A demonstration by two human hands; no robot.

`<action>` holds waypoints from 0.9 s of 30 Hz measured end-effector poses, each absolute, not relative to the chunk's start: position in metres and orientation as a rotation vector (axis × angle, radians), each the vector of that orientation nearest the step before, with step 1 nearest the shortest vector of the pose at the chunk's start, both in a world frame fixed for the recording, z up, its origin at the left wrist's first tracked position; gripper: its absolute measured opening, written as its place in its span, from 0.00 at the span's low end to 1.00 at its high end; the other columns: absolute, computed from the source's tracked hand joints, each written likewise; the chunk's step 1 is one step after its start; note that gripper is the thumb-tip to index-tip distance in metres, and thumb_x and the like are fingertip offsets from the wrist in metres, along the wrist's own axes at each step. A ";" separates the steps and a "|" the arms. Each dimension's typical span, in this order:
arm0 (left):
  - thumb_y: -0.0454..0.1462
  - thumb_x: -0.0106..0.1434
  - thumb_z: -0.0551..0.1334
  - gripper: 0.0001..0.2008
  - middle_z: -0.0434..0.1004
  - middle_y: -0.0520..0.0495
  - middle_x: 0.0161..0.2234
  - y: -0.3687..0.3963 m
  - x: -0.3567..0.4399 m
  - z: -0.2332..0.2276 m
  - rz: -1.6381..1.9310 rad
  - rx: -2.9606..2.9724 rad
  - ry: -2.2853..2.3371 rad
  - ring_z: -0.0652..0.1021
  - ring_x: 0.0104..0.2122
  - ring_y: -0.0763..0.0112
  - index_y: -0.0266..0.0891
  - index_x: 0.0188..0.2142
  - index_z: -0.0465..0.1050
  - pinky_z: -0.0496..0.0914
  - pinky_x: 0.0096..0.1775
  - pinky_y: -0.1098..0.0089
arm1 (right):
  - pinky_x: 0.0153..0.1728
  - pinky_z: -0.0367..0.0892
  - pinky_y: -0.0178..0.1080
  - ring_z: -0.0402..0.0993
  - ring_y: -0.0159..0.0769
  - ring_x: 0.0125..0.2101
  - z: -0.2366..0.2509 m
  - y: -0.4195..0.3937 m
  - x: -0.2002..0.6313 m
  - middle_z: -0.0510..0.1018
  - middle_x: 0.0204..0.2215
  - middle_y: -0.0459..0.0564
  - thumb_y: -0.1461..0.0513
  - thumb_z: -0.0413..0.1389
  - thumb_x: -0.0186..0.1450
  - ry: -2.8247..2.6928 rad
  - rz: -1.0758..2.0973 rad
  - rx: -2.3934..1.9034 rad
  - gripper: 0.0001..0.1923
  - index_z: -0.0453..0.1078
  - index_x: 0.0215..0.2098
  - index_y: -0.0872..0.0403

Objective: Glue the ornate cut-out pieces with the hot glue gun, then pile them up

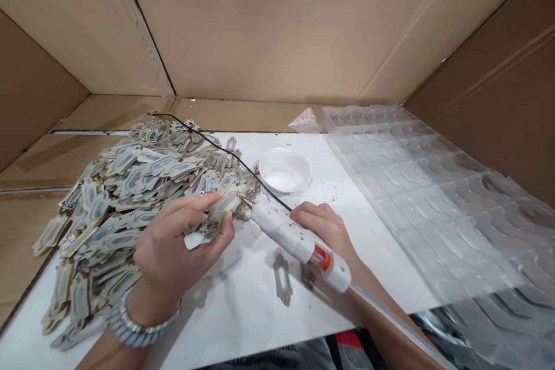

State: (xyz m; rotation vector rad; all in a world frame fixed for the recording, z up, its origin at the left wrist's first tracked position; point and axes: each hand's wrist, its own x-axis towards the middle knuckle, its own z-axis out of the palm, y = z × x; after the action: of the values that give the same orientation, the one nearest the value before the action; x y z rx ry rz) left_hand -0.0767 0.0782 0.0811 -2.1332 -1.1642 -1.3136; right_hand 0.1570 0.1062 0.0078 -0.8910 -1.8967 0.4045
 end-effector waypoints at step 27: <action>0.34 0.57 0.70 0.16 0.84 0.54 0.34 0.075 -0.070 0.086 -1.178 -2.014 -1.221 0.84 0.33 0.68 0.44 0.28 0.60 0.77 0.29 0.69 | 0.33 0.51 0.38 0.66 0.30 0.25 0.011 0.103 0.159 0.74 0.28 0.45 0.63 0.48 0.57 -1.909 0.467 -0.898 0.05 0.66 0.27 0.53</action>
State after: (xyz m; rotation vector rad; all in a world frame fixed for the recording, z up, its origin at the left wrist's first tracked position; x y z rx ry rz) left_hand -0.0702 0.0751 0.0864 -2.0139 -1.2214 -1.1784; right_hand 0.1585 0.1033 0.0108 -0.8982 -1.9090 0.4675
